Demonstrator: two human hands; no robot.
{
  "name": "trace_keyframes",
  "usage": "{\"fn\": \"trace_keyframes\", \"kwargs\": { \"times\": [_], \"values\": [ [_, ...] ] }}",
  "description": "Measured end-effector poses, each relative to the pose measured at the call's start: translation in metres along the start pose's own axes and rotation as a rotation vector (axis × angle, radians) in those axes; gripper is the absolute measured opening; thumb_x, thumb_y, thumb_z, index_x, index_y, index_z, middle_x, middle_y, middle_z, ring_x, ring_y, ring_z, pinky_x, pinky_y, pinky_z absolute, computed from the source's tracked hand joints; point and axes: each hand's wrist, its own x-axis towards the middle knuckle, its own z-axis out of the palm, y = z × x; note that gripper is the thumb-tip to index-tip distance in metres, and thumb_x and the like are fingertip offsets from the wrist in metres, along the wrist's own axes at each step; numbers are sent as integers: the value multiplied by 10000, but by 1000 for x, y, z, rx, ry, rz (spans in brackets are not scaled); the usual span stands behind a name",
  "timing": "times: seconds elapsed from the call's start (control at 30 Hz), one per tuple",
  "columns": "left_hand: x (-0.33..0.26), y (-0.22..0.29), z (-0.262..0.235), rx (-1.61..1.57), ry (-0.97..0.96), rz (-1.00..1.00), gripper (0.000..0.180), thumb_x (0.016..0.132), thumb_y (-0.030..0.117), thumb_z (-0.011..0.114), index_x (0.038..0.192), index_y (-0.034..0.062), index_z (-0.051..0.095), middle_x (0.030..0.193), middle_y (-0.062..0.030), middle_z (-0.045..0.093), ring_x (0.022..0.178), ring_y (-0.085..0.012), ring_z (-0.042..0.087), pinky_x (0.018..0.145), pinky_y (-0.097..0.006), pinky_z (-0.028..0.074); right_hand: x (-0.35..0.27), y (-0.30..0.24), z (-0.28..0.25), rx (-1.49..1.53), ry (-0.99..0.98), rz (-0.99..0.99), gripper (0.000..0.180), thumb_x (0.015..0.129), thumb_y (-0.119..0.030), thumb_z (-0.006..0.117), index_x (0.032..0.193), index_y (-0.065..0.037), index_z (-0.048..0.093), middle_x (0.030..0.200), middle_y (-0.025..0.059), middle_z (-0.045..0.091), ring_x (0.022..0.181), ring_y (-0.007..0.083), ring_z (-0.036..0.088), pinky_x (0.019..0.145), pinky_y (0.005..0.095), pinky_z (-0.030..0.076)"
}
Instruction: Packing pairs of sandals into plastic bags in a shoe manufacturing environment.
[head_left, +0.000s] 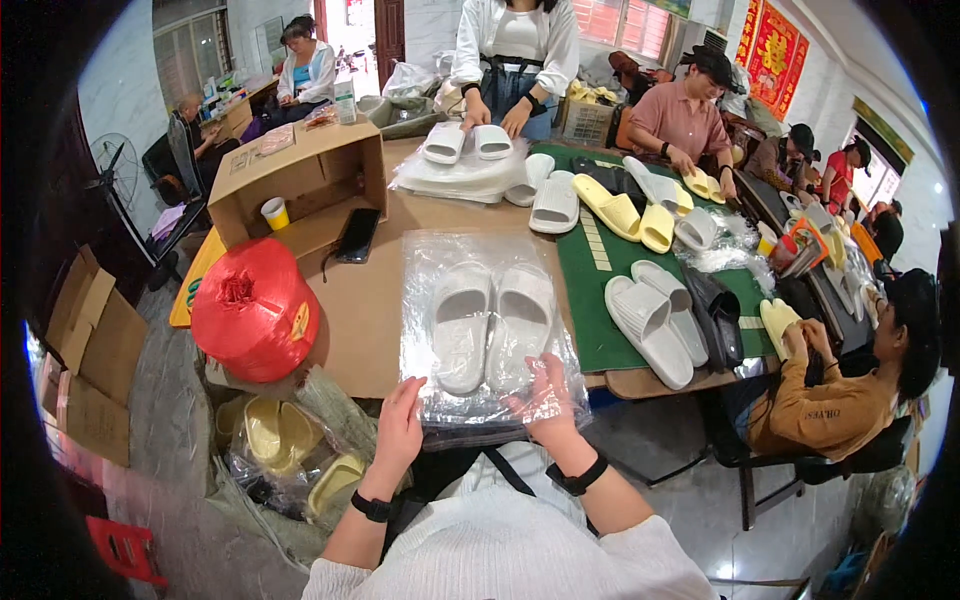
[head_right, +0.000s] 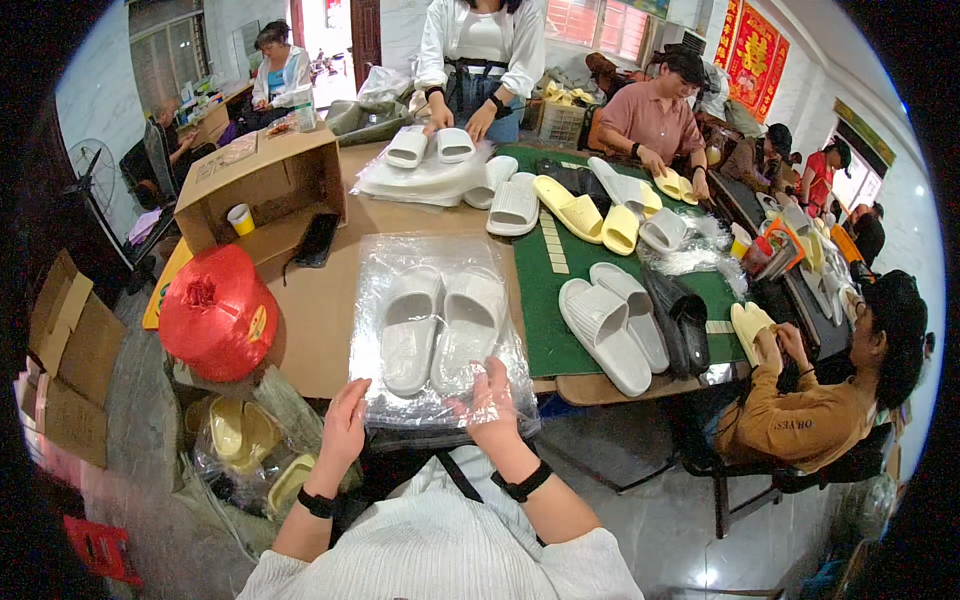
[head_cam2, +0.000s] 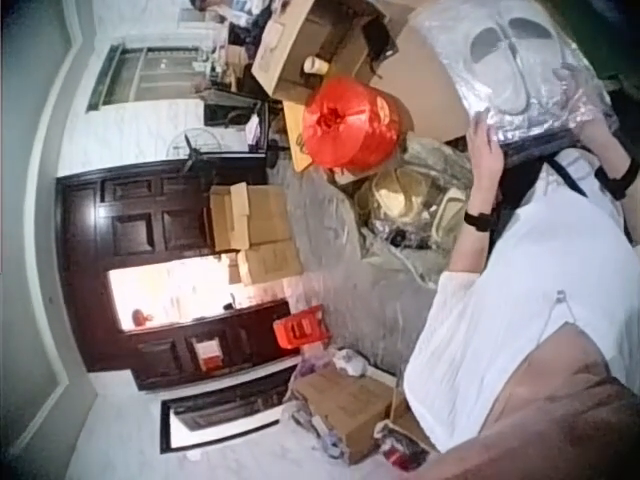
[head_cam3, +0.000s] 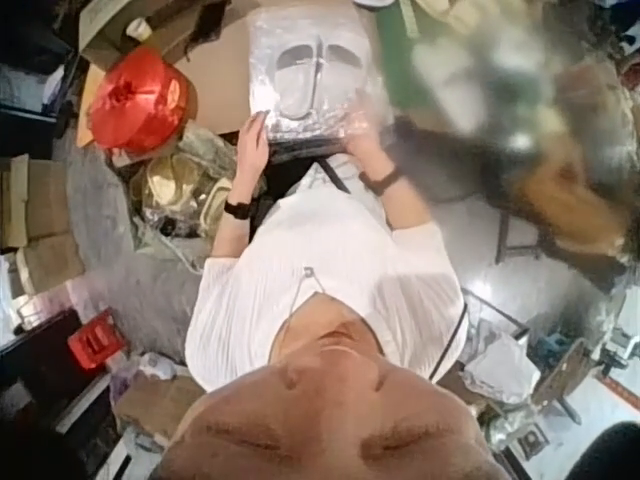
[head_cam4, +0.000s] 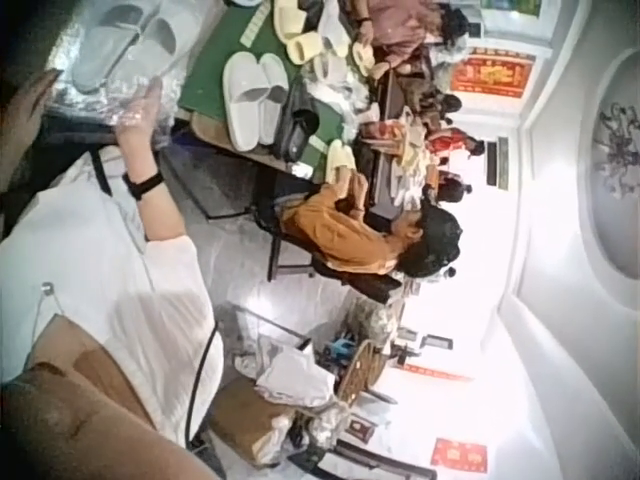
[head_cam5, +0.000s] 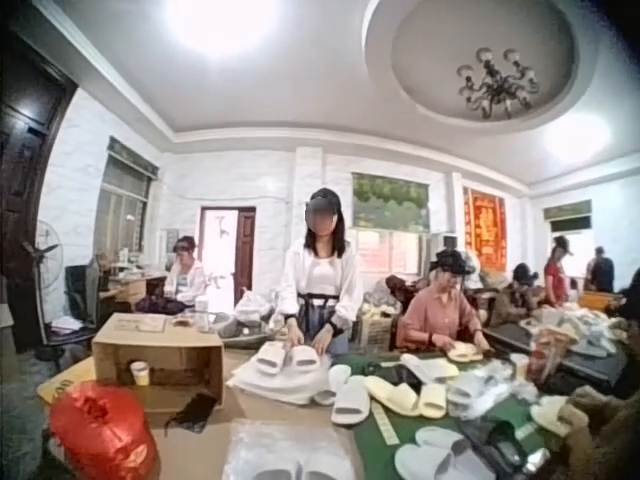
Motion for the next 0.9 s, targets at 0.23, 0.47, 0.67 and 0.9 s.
{"fn": "trace_keyframes", "kwargs": {
  "times": [0.23, 0.47, 0.67, 0.9],
  "values": [
    [-4, -6, -5, -202, 57, -98, 347, 985, 48, 456, 1309, 18, 577, 1159, -199, 656, 1062, -292, 640, 947, -369, 478, 15, 7, 4, -67, -125, 228, 689, 839, -371, 719, 1363, -17, 445, 1224, 224, 517, 1073, 394, 577, 887, 468, 500],
    [-5, -13, -43, -732, -249, -295, 634, 900, -15, 519, 1506, 42, 341, 1267, -129, 629, 1122, -229, 627, 929, -339, 492, -34, -9, -64, 154, -297, -225, 568, 853, -230, 723, 1351, -39, 528, 1322, 219, 547, 1222, 355, 544, 1004, 428, 461],
    [8, -25, -64, -984, -348, -631, 547, 988, 255, 510, 1459, 13, 372, 1268, -160, 616, 1076, -225, 641, 872, -299, 516, -25, 7, -157, 859, -712, 467, 216, 955, -202, 619, 845, -47, 721, 737, -22, 673, 666, 48, 616, 571, 197, 445],
    [44, -5, -25, -491, -408, -695, 418, 987, 381, 573, 1022, -15, 700, 823, -43, 694, 672, -98, 578, 613, -250, 464, 24, 34, -101, 662, -341, 710, 323, 987, -293, 572, 1015, -3, 712, 751, 4, 659, 674, 65, 548, 554, 238, 429]
  ]
}}
